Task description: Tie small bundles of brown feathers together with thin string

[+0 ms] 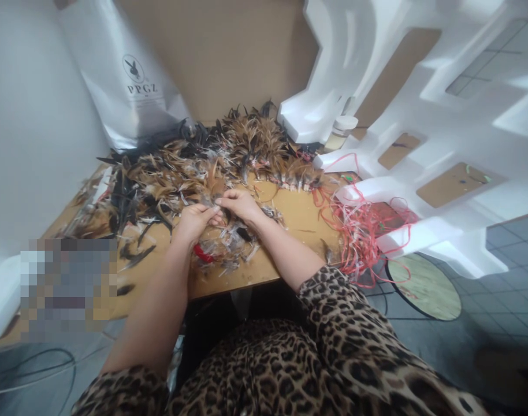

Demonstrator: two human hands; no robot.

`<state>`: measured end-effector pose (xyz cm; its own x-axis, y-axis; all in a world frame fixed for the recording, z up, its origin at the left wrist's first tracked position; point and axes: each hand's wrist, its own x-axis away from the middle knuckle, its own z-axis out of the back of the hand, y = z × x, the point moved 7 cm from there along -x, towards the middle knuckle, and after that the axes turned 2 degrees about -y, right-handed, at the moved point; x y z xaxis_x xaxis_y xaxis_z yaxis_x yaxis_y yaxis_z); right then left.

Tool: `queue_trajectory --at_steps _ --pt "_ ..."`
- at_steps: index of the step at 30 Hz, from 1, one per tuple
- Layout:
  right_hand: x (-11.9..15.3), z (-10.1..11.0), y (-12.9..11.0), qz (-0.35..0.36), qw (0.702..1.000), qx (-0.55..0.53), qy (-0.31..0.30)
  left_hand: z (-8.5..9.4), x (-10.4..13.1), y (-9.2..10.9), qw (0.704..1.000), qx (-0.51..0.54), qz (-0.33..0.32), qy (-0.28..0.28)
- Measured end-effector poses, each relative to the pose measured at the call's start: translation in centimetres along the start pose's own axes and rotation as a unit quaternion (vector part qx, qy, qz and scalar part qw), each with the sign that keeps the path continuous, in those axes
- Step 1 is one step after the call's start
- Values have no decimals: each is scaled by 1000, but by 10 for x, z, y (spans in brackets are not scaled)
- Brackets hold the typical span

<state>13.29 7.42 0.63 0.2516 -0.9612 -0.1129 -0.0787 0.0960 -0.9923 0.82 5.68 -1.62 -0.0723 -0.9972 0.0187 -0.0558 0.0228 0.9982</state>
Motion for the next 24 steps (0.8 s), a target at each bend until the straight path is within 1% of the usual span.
queue_trajectory --at_steps 2,4,6,7,9,11,14,16,17,19,24 --pt "-1 -1 -1 4 1000 4 -20 -1 0 0 1000 -9 1 -6" --pt "-3 4 -4 -2 999 14 -34 -1 1 1 1000 -10 1 -3" --pt "-4 16 -10 -10 999 31 -30 0 1 2 1000 8 0 19" --pt "-4 26 -15 -3 999 47 -19 2 1 2 999 23 -1 38" --pt "-4 44 -24 5 993 122 -5 6 1 2 996 53 -6 76" --pt "-3 54 -25 -8 971 236 -37 9 0 1 992 76 -9 100" --pt "1 58 -18 -48 909 403 -96 11 -1 -1 989 90 -16 115" --pt "3 58 -16 -65 870 479 -103 12 -1 -1 988 88 -27 122" --pt "4 58 -16 -69 855 504 -99 13 0 -2 988 86 -29 124" --pt "4 56 -17 -75 838 534 -90 13 0 -3 989 81 -25 125" --pt "7 54 -13 -112 813 563 -92 13 1 -3 988 70 -13 134"
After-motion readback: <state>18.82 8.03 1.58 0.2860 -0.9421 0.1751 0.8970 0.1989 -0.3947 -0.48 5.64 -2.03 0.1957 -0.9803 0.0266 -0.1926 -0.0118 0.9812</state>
